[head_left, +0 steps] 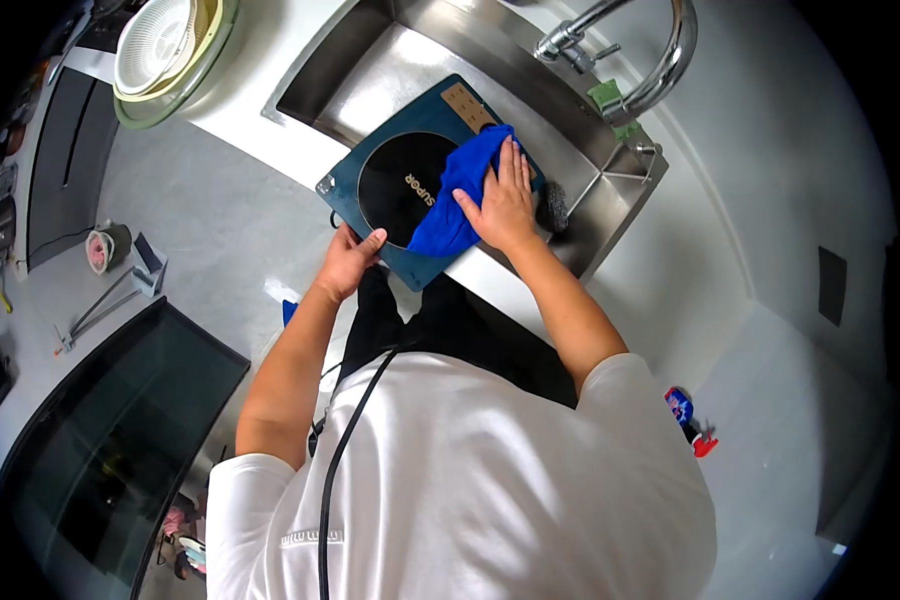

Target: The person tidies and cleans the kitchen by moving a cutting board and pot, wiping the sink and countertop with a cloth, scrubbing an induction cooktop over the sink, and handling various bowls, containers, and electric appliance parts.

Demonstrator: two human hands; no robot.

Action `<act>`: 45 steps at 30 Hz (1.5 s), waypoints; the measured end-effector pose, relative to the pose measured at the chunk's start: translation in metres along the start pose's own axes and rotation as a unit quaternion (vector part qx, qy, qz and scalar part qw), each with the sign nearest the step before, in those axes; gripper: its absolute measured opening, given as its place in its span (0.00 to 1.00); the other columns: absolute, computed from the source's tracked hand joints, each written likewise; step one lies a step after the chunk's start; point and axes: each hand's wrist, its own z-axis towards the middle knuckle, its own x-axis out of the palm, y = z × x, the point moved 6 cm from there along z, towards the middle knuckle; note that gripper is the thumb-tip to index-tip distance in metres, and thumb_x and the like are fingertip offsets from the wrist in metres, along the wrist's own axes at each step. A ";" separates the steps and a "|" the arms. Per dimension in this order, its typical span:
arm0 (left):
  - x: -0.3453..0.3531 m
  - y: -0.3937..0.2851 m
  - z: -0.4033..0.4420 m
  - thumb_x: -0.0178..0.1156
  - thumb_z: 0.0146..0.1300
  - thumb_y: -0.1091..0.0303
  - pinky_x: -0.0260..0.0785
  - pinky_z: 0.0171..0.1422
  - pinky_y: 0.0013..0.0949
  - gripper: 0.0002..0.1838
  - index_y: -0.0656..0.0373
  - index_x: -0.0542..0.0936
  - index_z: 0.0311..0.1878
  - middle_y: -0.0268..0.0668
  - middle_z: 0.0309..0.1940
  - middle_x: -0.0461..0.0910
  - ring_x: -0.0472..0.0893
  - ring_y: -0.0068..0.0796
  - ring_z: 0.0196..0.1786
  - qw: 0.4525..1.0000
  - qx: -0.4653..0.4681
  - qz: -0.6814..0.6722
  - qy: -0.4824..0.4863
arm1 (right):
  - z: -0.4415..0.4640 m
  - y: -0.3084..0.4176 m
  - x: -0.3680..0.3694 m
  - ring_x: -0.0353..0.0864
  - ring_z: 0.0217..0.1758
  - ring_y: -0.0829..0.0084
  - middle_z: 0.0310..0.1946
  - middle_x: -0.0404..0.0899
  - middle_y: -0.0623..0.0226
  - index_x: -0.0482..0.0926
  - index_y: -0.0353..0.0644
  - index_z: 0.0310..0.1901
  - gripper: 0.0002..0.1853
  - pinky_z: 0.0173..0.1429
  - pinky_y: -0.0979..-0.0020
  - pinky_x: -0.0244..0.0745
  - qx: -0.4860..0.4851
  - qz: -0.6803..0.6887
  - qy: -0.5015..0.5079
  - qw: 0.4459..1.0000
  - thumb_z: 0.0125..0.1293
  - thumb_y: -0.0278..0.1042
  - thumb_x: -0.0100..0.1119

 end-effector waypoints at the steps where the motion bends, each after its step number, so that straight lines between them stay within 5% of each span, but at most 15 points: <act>1: 0.004 -0.002 -0.001 0.64 0.72 0.64 0.77 0.55 0.35 0.26 0.57 0.67 0.67 0.34 0.56 0.81 0.81 0.27 0.53 0.999 0.015 -0.032 0.015 | 0.008 -0.003 0.001 0.47 0.81 0.38 0.77 0.49 0.31 0.75 0.29 0.64 0.41 0.83 0.45 0.41 0.008 -0.008 -0.005 1.000 0.65 0.62 0.61; 9: 0.001 -0.004 -0.001 0.63 0.72 0.67 0.76 0.54 0.33 0.24 0.57 0.68 0.68 0.34 0.54 0.82 0.81 0.27 0.53 0.999 0.014 -0.047 -0.005 | 0.094 0.015 0.023 0.47 0.82 0.37 0.77 0.49 0.32 0.73 0.27 0.63 0.39 0.83 0.45 0.44 -0.012 0.021 -0.036 0.999 0.66 0.59 0.60; 13: -0.002 -0.003 0.000 0.64 0.72 0.69 0.75 0.49 0.31 0.24 0.58 0.68 0.67 0.32 0.53 0.81 0.80 0.23 0.48 1.000 0.010 -0.019 -0.011 | 0.114 0.070 0.036 0.50 0.81 0.37 0.76 0.54 0.35 0.77 0.28 0.56 0.34 0.83 0.45 0.44 -0.101 0.040 0.012 0.994 0.64 0.57 0.62; 16: -0.001 -0.005 -0.002 0.64 0.72 0.65 0.78 0.60 0.38 0.26 0.61 0.66 0.68 0.38 0.58 0.80 0.82 0.31 0.57 1.000 0.017 0.001 -0.019 | 0.102 0.122 0.038 0.50 0.81 0.38 0.75 0.57 0.37 0.79 0.36 0.59 0.32 0.83 0.46 0.43 -0.177 0.103 0.032 0.978 0.64 0.55 0.63; 22: 0.004 -0.007 -0.011 0.64 0.72 0.64 0.77 0.62 0.40 0.29 0.60 0.64 0.69 0.37 0.61 0.77 0.80 0.31 0.59 0.999 -0.001 0.004 -0.036 | 0.107 0.123 0.036 0.53 0.81 0.44 0.76 0.58 0.46 0.80 0.44 0.58 0.25 0.83 0.48 0.49 -0.355 0.135 0.108 0.919 0.64 0.47 0.65; 28: 0.005 -0.006 -0.007 0.64 0.72 0.65 0.75 0.65 0.42 0.29 0.59 0.64 0.70 0.39 0.63 0.76 0.79 0.34 0.62 0.999 0.007 -0.045 -0.028 | 0.151 0.037 0.040 0.57 0.79 0.45 0.75 0.60 0.43 0.79 0.34 0.54 0.22 0.82 0.53 0.53 -0.219 0.047 0.064 0.972 0.64 0.42 0.64; 32: 0.001 0.000 -0.003 0.63 0.72 0.66 0.78 0.63 0.42 0.27 0.61 0.64 0.68 0.41 0.62 0.77 0.81 0.35 0.60 0.999 0.013 -0.043 -0.028 | 0.124 -0.018 0.025 0.51 0.82 0.42 0.78 0.50 0.39 0.76 0.31 0.59 0.25 0.84 0.54 0.49 -0.083 0.043 0.035 0.995 0.65 0.38 0.63; 36: 0.005 -0.008 -0.007 0.62 0.73 0.66 0.79 0.62 0.42 0.26 0.61 0.64 0.68 0.41 0.61 0.78 0.81 0.34 0.59 0.999 0.011 -0.040 -0.015 | 0.106 0.032 0.028 0.50 0.81 0.38 0.77 0.53 0.38 0.79 0.31 0.56 0.27 0.83 0.49 0.47 0.010 -0.009 0.038 0.999 0.60 0.42 0.65; 40: -0.005 0.004 0.001 0.63 0.73 0.65 0.78 0.61 0.42 0.26 0.60 0.65 0.68 0.38 0.60 0.78 0.81 0.32 0.59 1.000 0.008 -0.012 -0.007 | 0.085 0.139 0.042 0.52 0.81 0.42 0.78 0.57 0.47 0.82 0.38 0.52 0.22 0.83 0.48 0.47 -0.195 0.138 0.081 0.968 0.59 0.42 0.66; 45: -0.001 0.008 -0.008 0.64 0.71 0.67 0.77 0.60 0.39 0.26 0.58 0.66 0.68 0.36 0.58 0.78 0.81 0.30 0.56 0.998 0.025 -0.058 0.000 | 0.032 0.119 0.018 0.50 0.82 0.47 0.79 0.55 0.53 0.82 0.39 0.55 0.21 0.84 0.48 0.46 -0.261 0.189 0.140 0.936 0.61 0.36 0.63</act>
